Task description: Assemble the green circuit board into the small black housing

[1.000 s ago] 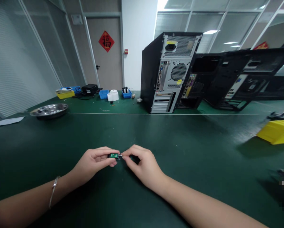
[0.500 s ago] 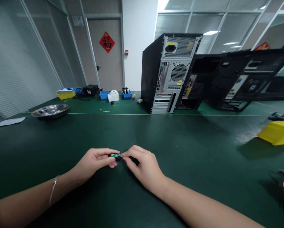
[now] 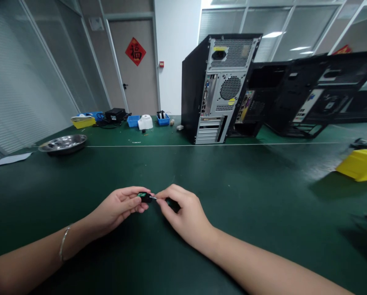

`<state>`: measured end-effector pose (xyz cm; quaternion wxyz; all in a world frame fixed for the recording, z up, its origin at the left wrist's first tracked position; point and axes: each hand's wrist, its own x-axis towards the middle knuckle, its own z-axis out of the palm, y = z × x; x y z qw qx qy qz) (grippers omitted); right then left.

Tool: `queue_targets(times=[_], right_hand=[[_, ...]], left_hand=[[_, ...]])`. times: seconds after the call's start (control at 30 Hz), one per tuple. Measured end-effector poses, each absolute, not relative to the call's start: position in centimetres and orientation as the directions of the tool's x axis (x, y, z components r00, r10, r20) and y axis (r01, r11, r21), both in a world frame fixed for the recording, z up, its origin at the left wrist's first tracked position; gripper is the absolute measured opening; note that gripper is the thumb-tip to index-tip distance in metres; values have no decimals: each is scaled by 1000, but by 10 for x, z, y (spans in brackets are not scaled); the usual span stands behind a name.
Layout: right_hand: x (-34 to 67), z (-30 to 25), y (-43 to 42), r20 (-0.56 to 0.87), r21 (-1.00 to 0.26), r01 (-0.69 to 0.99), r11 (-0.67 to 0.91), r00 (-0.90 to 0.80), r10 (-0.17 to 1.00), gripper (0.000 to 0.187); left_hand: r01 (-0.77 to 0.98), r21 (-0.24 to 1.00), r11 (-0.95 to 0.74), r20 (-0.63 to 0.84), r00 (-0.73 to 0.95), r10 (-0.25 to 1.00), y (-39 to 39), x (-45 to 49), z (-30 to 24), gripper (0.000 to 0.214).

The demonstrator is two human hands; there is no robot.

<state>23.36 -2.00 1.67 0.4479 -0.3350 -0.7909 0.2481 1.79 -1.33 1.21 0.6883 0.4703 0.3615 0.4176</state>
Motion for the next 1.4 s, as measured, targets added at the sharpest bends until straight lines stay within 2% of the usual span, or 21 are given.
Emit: queue_targets(times=[0.2,0.37,0.53,0.77,0.93,1.1,1.17,1.4], right_hand=[[233,17,-22,567,-682,295,669,-365,739,16],[232,18,-23,588,-666,278,692,-375,717,17],[234,17,-23,570,-660,304,687,-392,722,18],[235,14,-22,514,-664,373,648,-401,758,18],[235,14,-22,495,-668,391,633,-401,771,18],[234,14,-21,477,-688,386,615,-399,783,16],[234,15,-20,467,-702,372,607,-403,787,16],[233,15,-20,440,-753,325,572,-396,806,16]], left_hand=[[-315,914,254,-95,445,891,-14,15,13,26],[-250,942,224,-96,439,893,-14,17,15,28],[-90,992,89,-46,400,916,-14,20,16,27],[58,997,-47,22,371,928,-20,21,19,26],[139,963,-232,166,372,913,-22,19,13,25],[288,873,-394,272,382,883,-21,16,12,24],[289,877,-383,264,377,888,-21,16,12,24],[128,977,-170,120,331,936,-21,19,13,25]])
